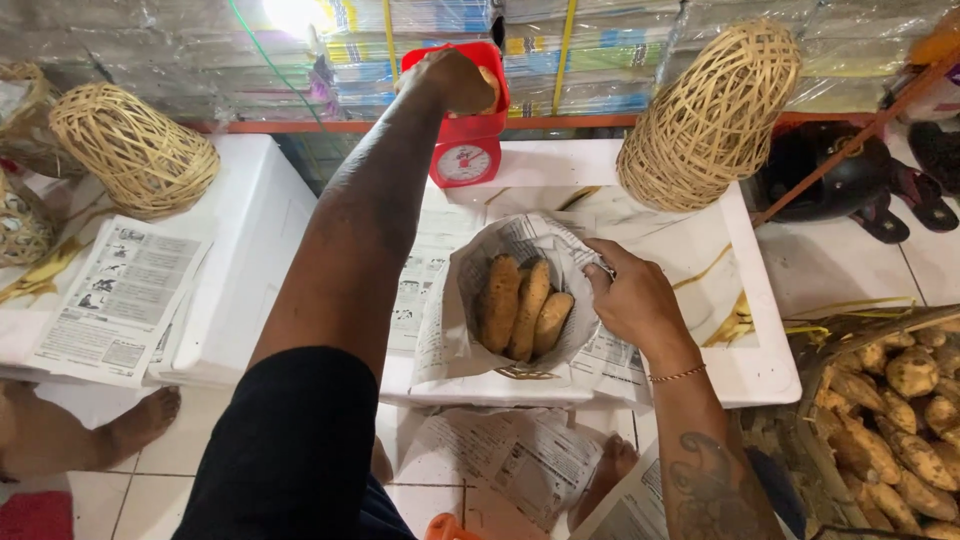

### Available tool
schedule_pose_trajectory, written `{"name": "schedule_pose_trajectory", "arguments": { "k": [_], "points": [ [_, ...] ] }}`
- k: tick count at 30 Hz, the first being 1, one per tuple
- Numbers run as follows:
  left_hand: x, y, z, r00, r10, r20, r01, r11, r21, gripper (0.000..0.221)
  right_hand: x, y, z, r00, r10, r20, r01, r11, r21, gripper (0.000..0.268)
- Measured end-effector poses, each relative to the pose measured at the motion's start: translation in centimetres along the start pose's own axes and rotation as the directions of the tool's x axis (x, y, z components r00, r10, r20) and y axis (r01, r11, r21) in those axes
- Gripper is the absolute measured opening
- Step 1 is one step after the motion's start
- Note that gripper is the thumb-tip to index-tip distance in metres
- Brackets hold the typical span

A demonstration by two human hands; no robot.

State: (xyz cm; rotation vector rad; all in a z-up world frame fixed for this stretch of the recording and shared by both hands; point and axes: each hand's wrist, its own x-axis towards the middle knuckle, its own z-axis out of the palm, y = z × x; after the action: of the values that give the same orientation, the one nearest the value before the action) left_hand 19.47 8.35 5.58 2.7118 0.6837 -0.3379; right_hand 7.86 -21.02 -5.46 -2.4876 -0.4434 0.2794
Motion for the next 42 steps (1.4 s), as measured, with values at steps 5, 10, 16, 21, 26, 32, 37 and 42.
{"name": "schedule_pose_trajectory", "arguments": {
  "k": [5, 10, 16, 21, 26, 32, 37, 42],
  "points": [
    [4.8, -0.8, 2.4, 0.994, -0.030, -0.106, 0.026, 0.999, -0.033, 0.080, 0.1, 0.2, 0.2, 1.000, -0.002, 0.001, 0.002, 1.000, -0.003, 0.047],
    [7.4, -1.6, 4.0, 0.991, -0.066, -0.116, 0.056, 0.995, -0.084, 0.084, 0.1, 0.5, 0.4, 0.999, -0.028, -0.027, 0.029, 0.999, 0.022, 0.046],
    [10.0, -3.0, 5.0, 0.989, -0.057, -0.137, 0.030, 0.981, -0.193, 0.055, 0.0, 0.3, 0.3, 1.000, 0.016, 0.001, -0.016, 0.999, 0.032, 0.046],
    [11.0, -3.5, 5.7, 0.989, -0.022, -0.145, -0.004, 0.983, -0.181, 0.051, -0.1, -0.1, 0.2, 1.000, 0.014, -0.023, -0.013, 0.999, 0.049, 0.042],
    [12.6, -3.4, 5.8, 0.984, -0.065, -0.167, 0.017, 0.961, -0.276, 0.062, -0.4, -0.7, -0.3, 0.999, 0.034, 0.013, -0.034, 0.998, 0.055, 0.045],
    [10.7, -2.8, 3.7, 0.984, -0.050, -0.173, -0.023, 0.917, -0.398, 0.052, -0.2, -1.0, -0.5, 0.999, 0.030, 0.032, -0.030, 1.000, 0.000, 0.046],
    [8.4, -2.9, 2.1, 0.983, -0.101, -0.155, -0.004, 0.825, -0.565, 0.054, -0.3, -0.9, -0.4, 0.999, 0.013, 0.035, -0.012, 0.999, -0.031, 0.048],
    [4.4, -3.1, 1.2, 0.981, 0.012, -0.196, -0.148, 0.697, -0.702, 0.028, -0.2, -0.6, -0.2, 1.000, -0.028, -0.001, 0.028, 0.999, -0.032, 0.046]
  ]
}}
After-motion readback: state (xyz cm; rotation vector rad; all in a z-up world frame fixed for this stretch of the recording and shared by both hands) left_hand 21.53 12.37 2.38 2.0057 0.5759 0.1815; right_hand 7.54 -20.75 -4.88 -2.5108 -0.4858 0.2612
